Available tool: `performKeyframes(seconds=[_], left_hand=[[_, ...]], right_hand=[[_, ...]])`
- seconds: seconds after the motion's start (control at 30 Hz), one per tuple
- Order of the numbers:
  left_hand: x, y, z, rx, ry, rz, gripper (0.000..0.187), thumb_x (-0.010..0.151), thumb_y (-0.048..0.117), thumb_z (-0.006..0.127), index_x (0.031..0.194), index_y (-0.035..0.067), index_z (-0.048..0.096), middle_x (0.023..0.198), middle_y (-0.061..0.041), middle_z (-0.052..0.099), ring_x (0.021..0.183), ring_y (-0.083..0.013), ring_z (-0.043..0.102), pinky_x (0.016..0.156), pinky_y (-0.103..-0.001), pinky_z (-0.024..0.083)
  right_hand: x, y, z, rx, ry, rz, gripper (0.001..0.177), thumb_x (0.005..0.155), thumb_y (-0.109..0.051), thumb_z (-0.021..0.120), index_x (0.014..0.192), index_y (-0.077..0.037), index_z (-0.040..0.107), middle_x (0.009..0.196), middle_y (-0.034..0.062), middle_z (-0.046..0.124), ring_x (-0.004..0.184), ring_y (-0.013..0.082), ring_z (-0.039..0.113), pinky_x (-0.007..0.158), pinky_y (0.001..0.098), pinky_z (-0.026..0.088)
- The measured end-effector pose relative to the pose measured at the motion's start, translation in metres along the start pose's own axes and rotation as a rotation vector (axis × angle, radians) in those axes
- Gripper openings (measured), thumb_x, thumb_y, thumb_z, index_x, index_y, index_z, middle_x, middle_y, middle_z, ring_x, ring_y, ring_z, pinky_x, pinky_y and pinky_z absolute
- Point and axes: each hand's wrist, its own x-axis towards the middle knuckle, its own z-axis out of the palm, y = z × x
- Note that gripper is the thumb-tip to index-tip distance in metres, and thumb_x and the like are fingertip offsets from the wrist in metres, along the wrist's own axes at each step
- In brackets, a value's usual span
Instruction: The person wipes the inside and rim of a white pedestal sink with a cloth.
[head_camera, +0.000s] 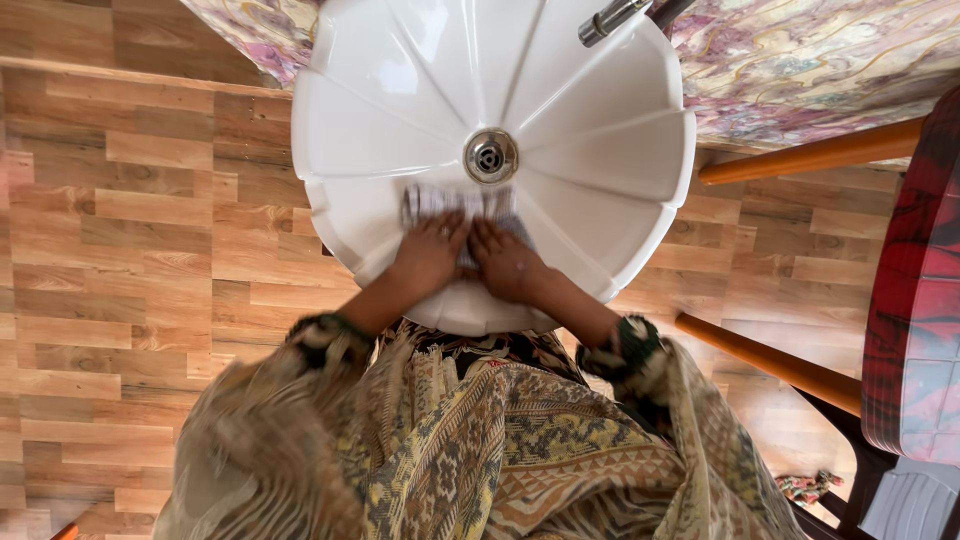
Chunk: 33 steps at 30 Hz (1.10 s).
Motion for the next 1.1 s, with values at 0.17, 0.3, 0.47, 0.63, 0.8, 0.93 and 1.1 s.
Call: performKeyframes(seconds=[0.17,0.3,0.47,0.63,0.8,0.93,1.1], left_hand=[[0.037,-0.023,0.006,0.068,-0.041,-0.123,0.092,0.076,0.054,0.069,0.146,0.001,0.041,0.155,-0.019,0.042,0.143,-0.0304,0.037,0.115,-0.051,0.029],[-0.038,0.012,0.004,0.089,-0.019,-0.034,0.045,0.093,0.020,0.056,0.131,-0.004,0.059,0.140,-0.022,0.060,0.132,-0.0333,0.056,0.111,-0.045,0.045],[-0.056,0.001,-0.011,0.115,0.015,-0.067,0.054,0.084,0.019,0.056,0.132,-0.006,0.058,0.137,-0.022,0.061,0.131,-0.0335,0.055,0.109,-0.044,0.044],[0.034,-0.047,0.000,0.267,0.360,-0.140,0.057,0.086,0.017,0.057,0.139,-0.005,0.055,0.149,-0.020,0.056,0.139,-0.0313,0.052,0.117,-0.043,0.038],[0.010,-0.034,-0.008,0.088,0.047,-0.132,0.055,0.089,0.013,0.058,0.140,-0.007,0.054,0.146,-0.022,0.056,0.139,-0.0345,0.051,0.116,-0.045,0.038],[-0.068,-0.003,-0.035,0.002,-0.075,-0.151,0.060,0.072,0.016,0.068,0.127,-0.007,0.058,0.134,-0.025,0.059,0.130,-0.0359,0.053,0.108,-0.049,0.038],[-0.053,-0.031,-0.039,0.205,-0.073,-0.288,0.041,0.088,0.014,0.061,0.127,0.001,0.063,0.138,-0.017,0.063,0.136,-0.0285,0.054,0.112,-0.045,0.040]], right_hand=[[0.033,0.006,-0.004,-0.202,0.116,0.079,0.076,0.103,-0.037,0.036,0.159,0.009,0.013,0.167,0.0332,0.007,0.154,0.0460,0.007,0.124,0.0538,0.013],[-0.003,-0.050,-0.006,-0.165,-0.094,-0.006,0.076,0.107,-0.038,0.035,0.155,0.016,0.010,0.163,0.0424,0.007,0.152,0.0568,0.008,0.122,0.0573,0.021],[0.008,-0.068,-0.016,-0.012,-0.264,-0.011,0.087,0.107,-0.051,0.033,0.157,0.014,0.002,0.160,0.0458,0.002,0.150,0.0617,0.004,0.120,0.0673,0.020],[0.081,-0.022,-0.040,-0.085,-0.042,0.087,0.106,0.098,-0.062,0.048,0.158,0.010,-0.003,0.163,0.0393,-0.008,0.152,0.0564,-0.007,0.120,0.0684,0.015],[0.051,-0.027,-0.032,-0.065,0.029,0.071,0.090,0.098,-0.054,0.052,0.161,-0.001,0.018,0.167,0.0338,0.006,0.152,0.0554,0.009,0.118,0.0722,0.019],[0.000,-0.069,-0.009,0.013,0.017,-0.289,0.078,0.102,-0.052,0.054,0.150,0.007,0.033,0.154,0.0420,0.024,0.138,0.0654,0.028,0.115,0.0624,0.029],[0.062,-0.060,-0.006,-0.028,0.314,-0.360,0.039,0.100,-0.026,0.058,0.123,0.006,0.062,0.132,0.0276,0.062,0.129,0.0439,0.059,0.100,0.0505,0.055]])
